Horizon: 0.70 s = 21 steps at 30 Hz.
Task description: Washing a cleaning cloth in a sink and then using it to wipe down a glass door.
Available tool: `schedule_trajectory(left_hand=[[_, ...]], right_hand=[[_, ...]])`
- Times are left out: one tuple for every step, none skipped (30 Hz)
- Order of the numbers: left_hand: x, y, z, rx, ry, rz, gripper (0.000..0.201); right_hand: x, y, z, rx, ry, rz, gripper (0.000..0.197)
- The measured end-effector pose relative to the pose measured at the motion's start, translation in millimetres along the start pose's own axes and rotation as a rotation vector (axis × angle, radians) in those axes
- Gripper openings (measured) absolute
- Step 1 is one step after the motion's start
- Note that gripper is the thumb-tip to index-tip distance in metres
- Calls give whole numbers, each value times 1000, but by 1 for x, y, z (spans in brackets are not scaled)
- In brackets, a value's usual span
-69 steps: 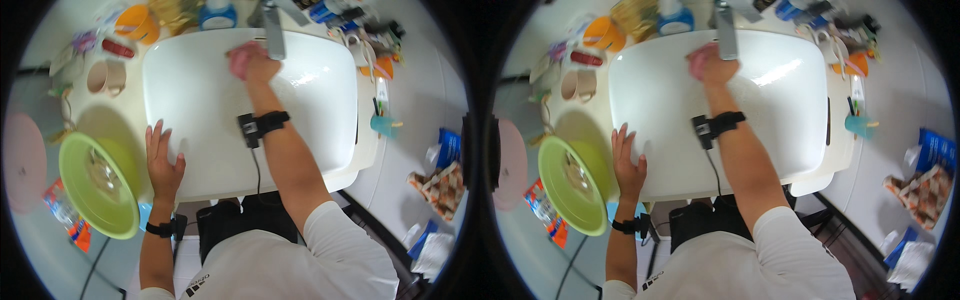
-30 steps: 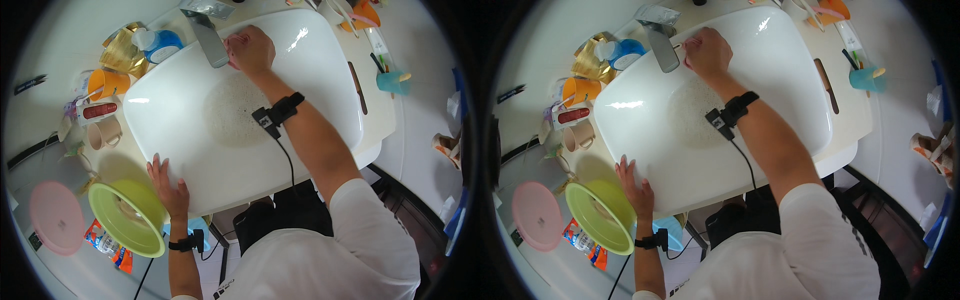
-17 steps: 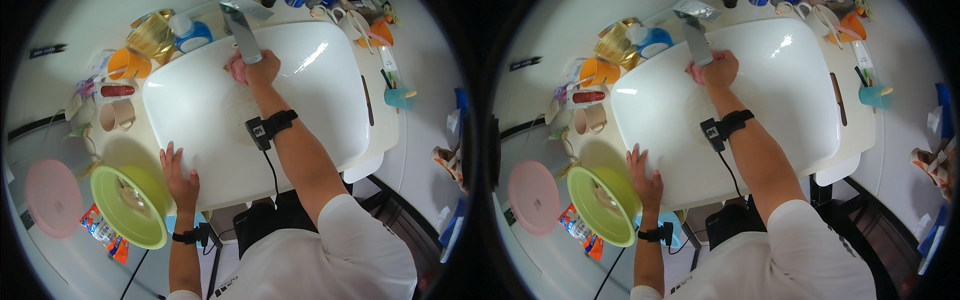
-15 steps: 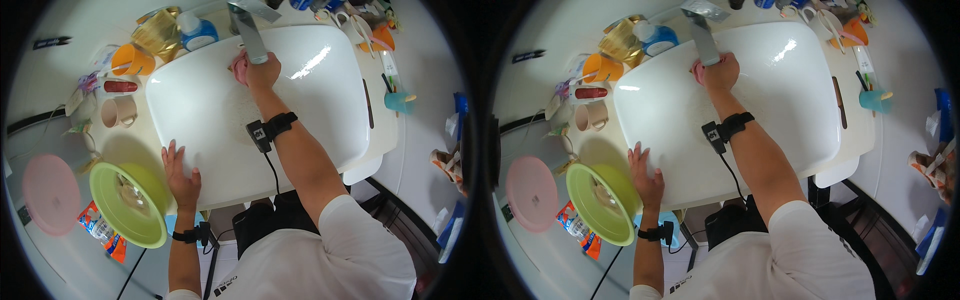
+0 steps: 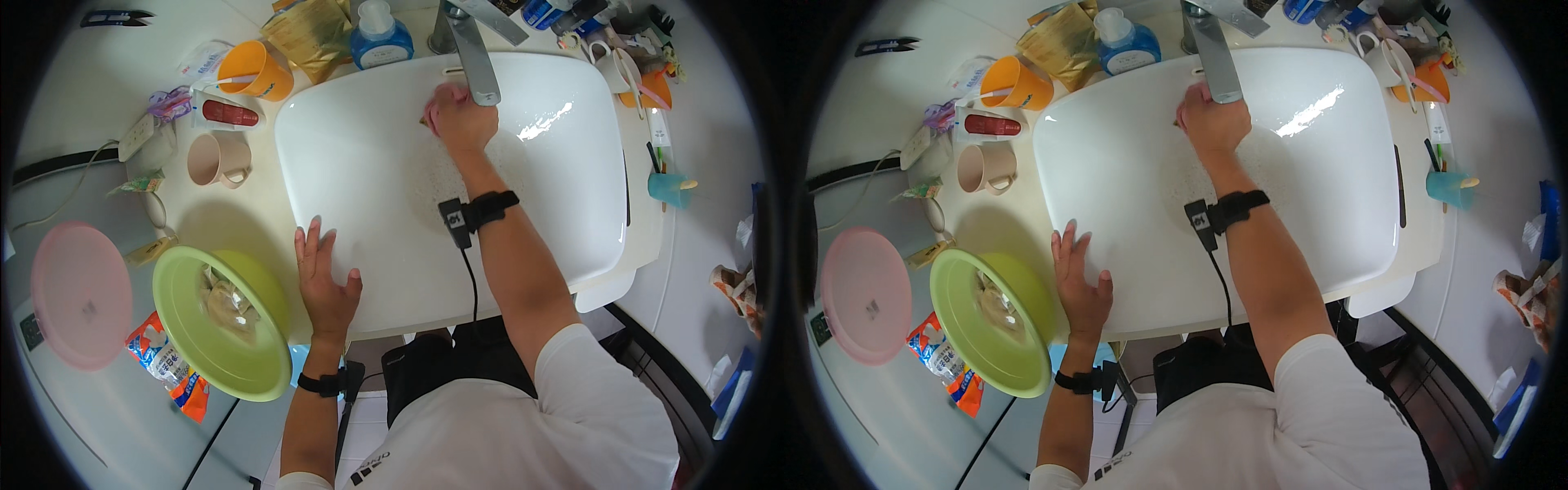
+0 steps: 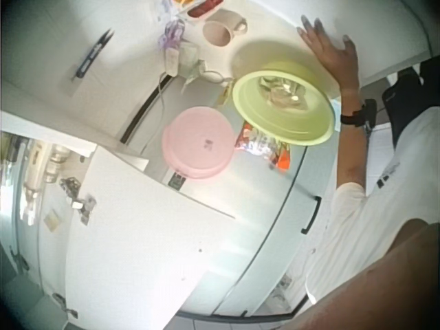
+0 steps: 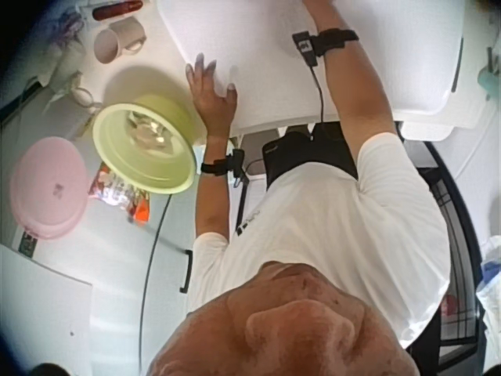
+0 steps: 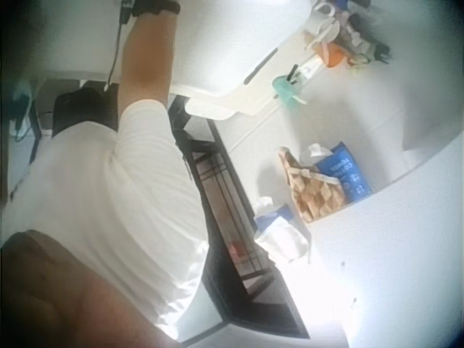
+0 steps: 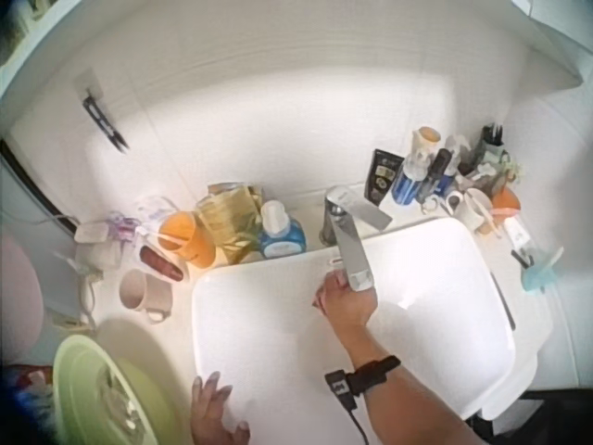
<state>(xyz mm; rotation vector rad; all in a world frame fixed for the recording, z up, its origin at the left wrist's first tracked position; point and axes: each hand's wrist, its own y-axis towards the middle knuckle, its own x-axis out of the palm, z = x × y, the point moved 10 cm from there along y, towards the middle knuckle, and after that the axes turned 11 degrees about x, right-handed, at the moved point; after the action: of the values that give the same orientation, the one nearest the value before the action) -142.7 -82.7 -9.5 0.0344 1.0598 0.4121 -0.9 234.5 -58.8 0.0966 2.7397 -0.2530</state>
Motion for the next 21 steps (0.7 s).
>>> schedule_trajectory(left_hand=[[-1, -4, 1, 0, -3, 5, 50], [-3, -6, 1, -6, -5, -1, 50], [-4, -3, 0, 0, 3, 2, 51], [-5, -2, 0, 6, 11, 5, 51], [-4, -2, 0, 6, 11, 4, 51], [1, 1, 1, 26, -5, -1, 51], [1, -1, 3, 36, -20, -15, 51], [1, -2, 3, 35, -26, -19, 51], [-1, -2, 1, 22, -34, 1, 49], [-3, -2, -1, 8, -42, 22, 47], [-4, -3, 0, 1, -43, 24, 47], [-6, -8, -4, -26, -32, 4, 46], [-5, -6, -5, -36, -27, -7, 44], [-7, -3, -7, -41, -24, 1, 44], [-5, 0, -3, -20, -39, 11, 44], [-4, 4, 5, 6, -57, 17, 44], [-5, 1, 3, -6, -52, 16, 44], [-5, -1, 1, -18, -51, 13, 44], [-6, -1, -1, -29, -50, 10, 44], [-7, -1, -2, -34, -45, 13, 44], [-7, -1, -1, -33, -50, 15, 44]], right_hand=[[2, -3, -2, -17, 76, -44, 22], [4, -4, -2, -12, 71, -46, 22], [1, -4, -15, -46, -7, 51, 22], [-3, -5, -24, -81, -85, 148, 21], [-1, -2, -17, -81, -86, 148, 21], [-4, 3, -7, -117, -123, 192, 20], [-8, 1, 0, -145, -168, 226, 18], [-11, 1, 10, -142, -174, 228, 18], [-5, 0, 10, -138, -270, 173, 19], [-1, 0, 10, -136, -366, 119, 19], [-10, 1, 9, -139, -370, 113, 19], [-18, -7, -2, -118, -292, 41, 17], [-27, -4, -10, -103, -209, -15, 16], [-37, 6, -7, -152, -123, 16, 17], [-55, 22, 5, -198, -47, 61, 19], [-71, 39, 11, -411, -181, 181, 22], [-71, 34, 17, -408, -180, 168, 22], [-66, 22, 9, -509, -325, 193, 22], [-60, 9, 3, -611, -470, 220, 21], [-59, 3, 3, -613, -465, 214, 21], [-56, 11, 22, -373, -275, 33, 24]])
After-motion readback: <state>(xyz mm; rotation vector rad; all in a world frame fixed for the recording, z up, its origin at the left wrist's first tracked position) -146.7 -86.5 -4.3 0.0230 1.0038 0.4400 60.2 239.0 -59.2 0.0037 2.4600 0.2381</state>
